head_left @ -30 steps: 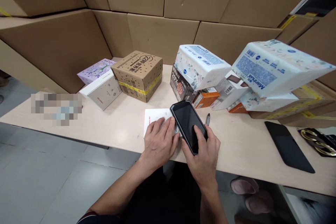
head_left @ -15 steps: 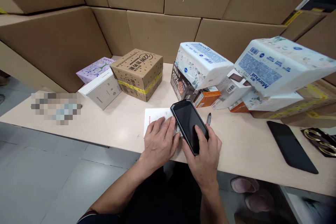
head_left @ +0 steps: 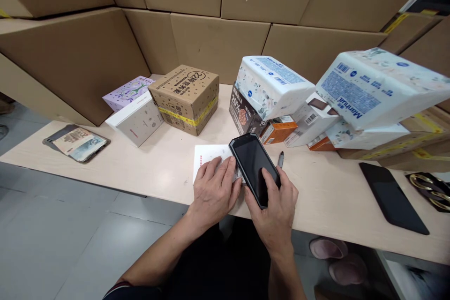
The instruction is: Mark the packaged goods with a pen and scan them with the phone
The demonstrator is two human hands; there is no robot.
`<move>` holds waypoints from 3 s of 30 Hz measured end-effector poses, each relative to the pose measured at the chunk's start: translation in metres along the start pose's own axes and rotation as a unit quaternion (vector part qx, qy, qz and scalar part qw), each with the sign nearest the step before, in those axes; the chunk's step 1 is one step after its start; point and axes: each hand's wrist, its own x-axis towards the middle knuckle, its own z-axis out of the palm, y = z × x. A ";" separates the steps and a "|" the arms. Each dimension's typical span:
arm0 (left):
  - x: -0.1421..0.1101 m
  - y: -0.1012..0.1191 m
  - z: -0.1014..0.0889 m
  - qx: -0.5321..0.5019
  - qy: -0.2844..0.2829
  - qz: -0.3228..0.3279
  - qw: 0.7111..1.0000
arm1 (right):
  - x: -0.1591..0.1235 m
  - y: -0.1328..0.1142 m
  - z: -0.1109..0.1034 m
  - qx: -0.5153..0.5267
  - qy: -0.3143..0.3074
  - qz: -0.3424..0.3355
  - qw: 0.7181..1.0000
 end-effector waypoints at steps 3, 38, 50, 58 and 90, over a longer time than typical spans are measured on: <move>0.000 0.000 0.000 -0.003 0.000 0.000 1.000 | 0.000 0.000 0.000 0.000 0.002 -0.001 1.000; 0.002 -0.001 0.001 -0.003 0.011 0.006 1.000 | 0.000 0.000 -0.001 -0.001 -0.001 0.002 1.000; 0.002 0.000 0.002 0.016 0.013 0.007 1.000 | 0.001 -0.002 -0.002 -0.009 -0.003 0.003 1.000; 0.002 0.001 0.001 0.005 0.008 -0.008 1.000 | 0.006 -0.005 -0.008 -0.004 -0.022 0.011 1.000; 0.002 -0.006 0.007 -0.001 0.032 0.022 0.999 | -0.021 0.104 -0.061 -0.132 0.025 0.121 0.984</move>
